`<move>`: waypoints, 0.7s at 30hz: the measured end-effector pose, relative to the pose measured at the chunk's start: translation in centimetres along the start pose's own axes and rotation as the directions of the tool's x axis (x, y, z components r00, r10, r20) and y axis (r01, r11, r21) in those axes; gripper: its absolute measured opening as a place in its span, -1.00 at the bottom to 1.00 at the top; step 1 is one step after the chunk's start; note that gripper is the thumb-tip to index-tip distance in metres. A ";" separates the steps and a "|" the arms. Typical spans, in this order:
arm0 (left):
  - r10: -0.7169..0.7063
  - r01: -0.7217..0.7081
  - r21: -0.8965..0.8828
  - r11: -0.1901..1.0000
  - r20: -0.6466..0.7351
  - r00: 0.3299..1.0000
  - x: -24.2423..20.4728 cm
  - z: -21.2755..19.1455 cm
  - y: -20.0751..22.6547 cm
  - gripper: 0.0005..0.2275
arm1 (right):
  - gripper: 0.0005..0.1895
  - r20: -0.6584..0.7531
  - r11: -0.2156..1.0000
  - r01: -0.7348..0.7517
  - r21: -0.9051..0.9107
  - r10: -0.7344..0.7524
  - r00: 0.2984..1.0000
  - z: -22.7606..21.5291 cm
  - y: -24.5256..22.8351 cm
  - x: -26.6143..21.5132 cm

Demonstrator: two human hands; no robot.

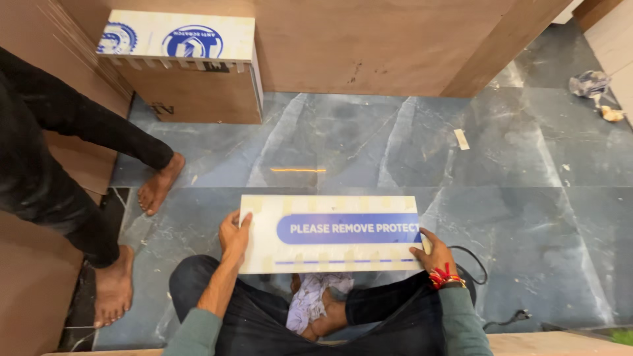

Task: The person sits on the floor and applies yellow tape to a white board while smoothing it by hand.

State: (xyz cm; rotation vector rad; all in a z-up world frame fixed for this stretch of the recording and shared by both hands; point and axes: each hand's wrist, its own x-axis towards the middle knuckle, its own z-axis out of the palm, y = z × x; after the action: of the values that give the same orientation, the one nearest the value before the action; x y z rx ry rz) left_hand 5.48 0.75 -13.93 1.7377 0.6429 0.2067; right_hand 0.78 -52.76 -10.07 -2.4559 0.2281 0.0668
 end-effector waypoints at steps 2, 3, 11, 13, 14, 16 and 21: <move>0.093 -0.093 0.021 0.995 -0.009 0.996 1.8 0.8 -0.3 -0.67 | -0.24 0.025 0.995 -0.080 0.057 0.078 0.997 0.0 0.5 -0.6; 0.123 -0.123 0.075 0.990 -0.002 0.992 3.0 1.2 -0.5 -0.67 | -0.24 0.076 0.968 -0.212 0.133 0.204 0.976 0.3 0.3 -0.8; 0.252 -0.309 0.323 0.895 0.206 0.945 17.4 4.1 2.4 -0.69 | -0.25 0.194 0.803 -0.398 0.444 0.348 0.917 4.5 -4.9 -2.2; 0.321 -0.377 0.471 0.798 0.197 0.926 18.4 5.1 4.1 -0.69 | -0.27 0.228 0.737 -0.443 0.510 0.381 0.896 5.9 -6.6 -3.3; 0.387 -0.399 0.559 0.727 0.147 0.910 17.9 6.1 5.1 -0.64 | -0.28 0.217 0.738 -0.444 0.508 0.389 0.895 6.4 -7.4 -3.9; 0.543 -0.458 0.632 0.626 0.068 0.837 14.7 8.4 7.2 -0.48 | -0.30 0.196 0.738 -0.444 0.508 0.404 0.894 6.9 -9.0 -4.8; 0.761 -0.790 -0.041 0.612 0.301 0.574 -5.3 13.9 9.0 -0.66 | -0.11 0.179 0.843 -0.411 0.346 0.371 0.911 4.2 -11.4 -6.8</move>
State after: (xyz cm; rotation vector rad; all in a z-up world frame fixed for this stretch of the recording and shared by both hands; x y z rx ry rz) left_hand 10.23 -14.92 -8.23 2.0042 -0.4007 0.5266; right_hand -3.78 -40.40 -5.56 -1.9810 0.6361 0.3013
